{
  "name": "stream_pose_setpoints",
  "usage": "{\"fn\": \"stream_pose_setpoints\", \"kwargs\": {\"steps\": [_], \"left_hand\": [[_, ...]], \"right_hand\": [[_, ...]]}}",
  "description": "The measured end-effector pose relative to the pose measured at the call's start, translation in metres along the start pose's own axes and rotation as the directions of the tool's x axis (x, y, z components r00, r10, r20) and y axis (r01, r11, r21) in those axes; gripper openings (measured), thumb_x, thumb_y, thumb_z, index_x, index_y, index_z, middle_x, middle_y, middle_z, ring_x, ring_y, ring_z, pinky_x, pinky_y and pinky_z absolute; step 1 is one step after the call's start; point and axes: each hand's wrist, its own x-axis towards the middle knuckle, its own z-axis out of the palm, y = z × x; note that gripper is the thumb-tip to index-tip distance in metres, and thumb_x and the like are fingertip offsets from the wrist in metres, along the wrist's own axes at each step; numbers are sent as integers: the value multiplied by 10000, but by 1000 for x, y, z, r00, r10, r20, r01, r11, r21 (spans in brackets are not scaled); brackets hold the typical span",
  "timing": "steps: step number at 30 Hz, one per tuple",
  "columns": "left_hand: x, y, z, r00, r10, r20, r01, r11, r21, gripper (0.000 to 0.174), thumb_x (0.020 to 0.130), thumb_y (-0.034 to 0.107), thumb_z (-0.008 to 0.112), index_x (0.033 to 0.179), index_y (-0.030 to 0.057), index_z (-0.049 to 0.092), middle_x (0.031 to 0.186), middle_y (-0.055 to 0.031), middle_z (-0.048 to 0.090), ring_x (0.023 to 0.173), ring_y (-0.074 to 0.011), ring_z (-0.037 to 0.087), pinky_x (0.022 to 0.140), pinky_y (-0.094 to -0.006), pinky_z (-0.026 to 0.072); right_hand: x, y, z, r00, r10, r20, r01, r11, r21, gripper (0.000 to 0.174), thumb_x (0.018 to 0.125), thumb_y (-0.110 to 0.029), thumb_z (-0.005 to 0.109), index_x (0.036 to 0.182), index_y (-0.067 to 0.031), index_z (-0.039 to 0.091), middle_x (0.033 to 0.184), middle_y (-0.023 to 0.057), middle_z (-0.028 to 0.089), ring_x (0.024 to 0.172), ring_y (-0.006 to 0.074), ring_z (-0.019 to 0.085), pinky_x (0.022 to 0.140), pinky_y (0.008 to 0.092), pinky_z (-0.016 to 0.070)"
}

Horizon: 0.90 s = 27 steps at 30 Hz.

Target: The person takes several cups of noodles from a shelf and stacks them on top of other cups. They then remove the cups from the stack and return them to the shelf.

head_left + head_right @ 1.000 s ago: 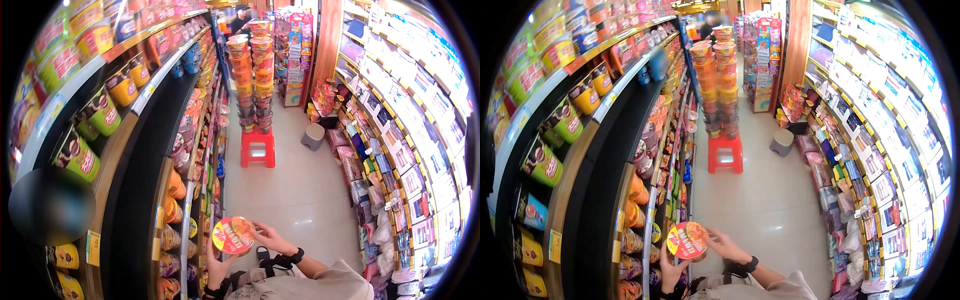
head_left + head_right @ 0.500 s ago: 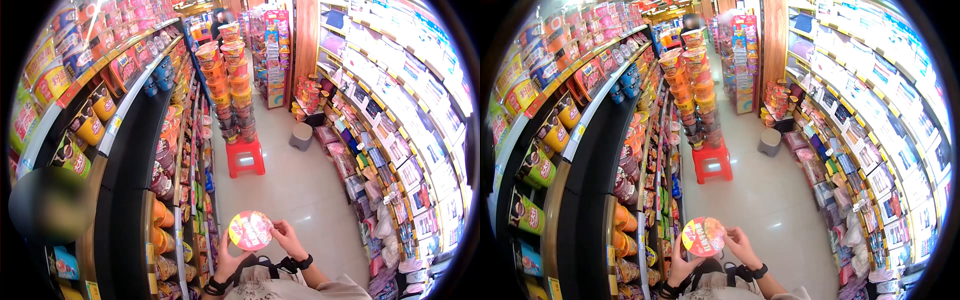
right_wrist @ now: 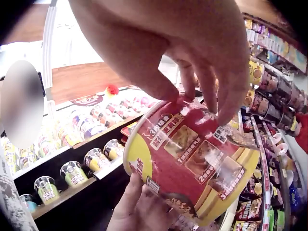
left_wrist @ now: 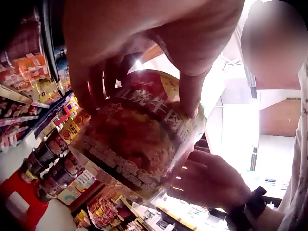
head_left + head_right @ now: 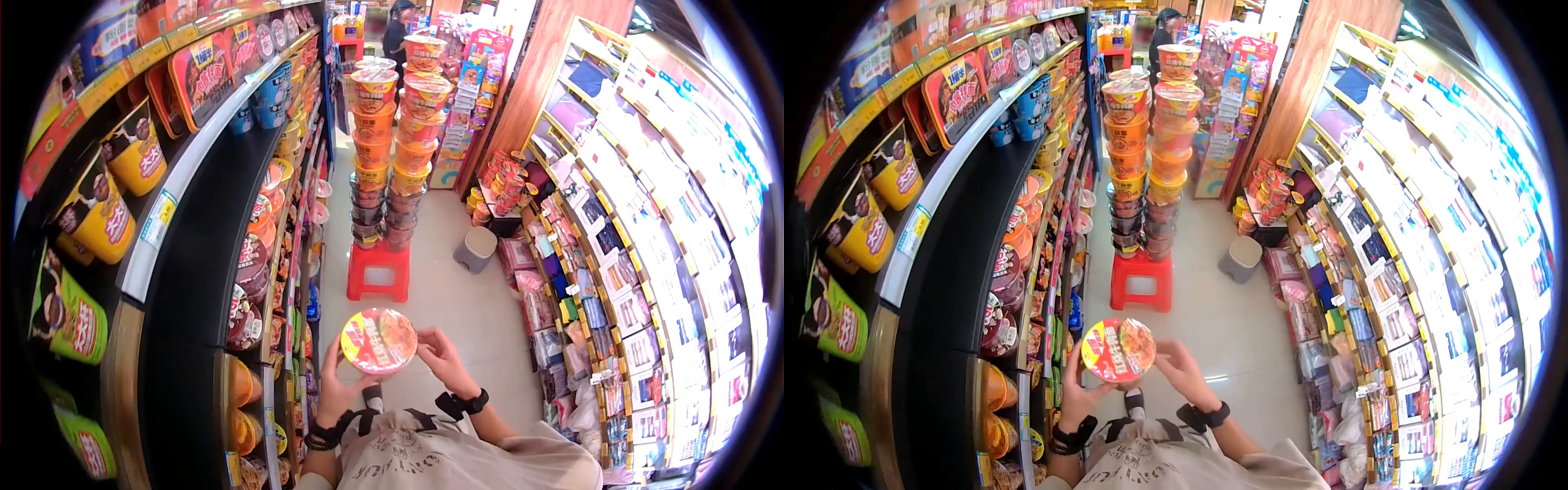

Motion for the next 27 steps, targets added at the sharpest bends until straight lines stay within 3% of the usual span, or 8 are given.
{"fn": "stream_pose_setpoints", "kwargs": {"steps": [4,9,14,20,22,24,26,27], "left_hand": [[58,-3,-15,996,75,-38,-74,997,7,1069,697,142,924,1539,-34,290,1439,-166,518,1298,-239,536,1101,-383,424],[132,-1,-28,991,134,-26,-137,978,-155,1053,726,136,910,1556,3,276,1473,-130,479,1329,-225,501,1119,-390,408],[226,23,-37,965,260,-39,-263,954,-143,968,721,175,920,1502,-5,376,1465,-117,471,1330,-221,494,1105,-377,424],[352,76,-43,918,397,8,-392,908,-146,884,741,71,891,1474,-25,407,1362,-130,564,1221,-208,578,1019,-362,494],[394,95,-44,890,456,4,-452,883,-126,856,752,70,885,1464,-31,421,1351,-135,576,1224,-204,573,1032,-365,482],[433,119,-42,880,475,4,-471,874,-122,838,760,71,878,1459,-34,427,1358,-133,573,1230,-204,568,1044,-366,473],[474,137,-43,848,529,-5,-528,846,-69,750,799,28,816,1446,-43,443,1367,-132,570,1240,-213,565,1069,-370,447],[492,148,-43,842,540,4,-540,842,-19,716,811,27,795,1438,-44,456,1357,-133,577,1236,-213,568,1065,-367,446]], "right_hand": [[63,-15,-2,997,-50,59,54,996,-67,320,982,-35,602,1291,4,531,1314,91,591,1195,153,571,988,327,488],[132,-56,-4,972,-192,136,212,964,-157,397,958,-13,631,1341,-6,527,1296,88,596,1181,162,582,978,323,496],[206,-120,-17,922,-321,216,365,907,-210,466,955,-35,630,1401,0,500,1306,91,612,1125,171,616,980,339,499],[306,-198,-57,861,-351,368,482,792,-375,471,971,-82,601,1422,1,496,1236,98,670,1063,162,645,935,320,511],[347,-221,-71,780,-447,438,617,663,-424,475,974,-85,598,1431,-11,493,1258,90,662,1052,160,644,935,325,511],[382,-258,-79,740,-460,490,652,671,-354,472,990,-120,604,1437,-16,489,1285,86,653,1152,142,621,934,307,522],[417,-288,-87,784,-418,459,591,727,-349,465,1000,-139,605,1433,-16,490,1319,86,643,1195,142,607,945,291,517],[436,-302,-91,751,-456,477,641,677,-362,458,1003,-139,600,1429,-10,490,1326,90,640,1192,147,610,957,293,514]]}}
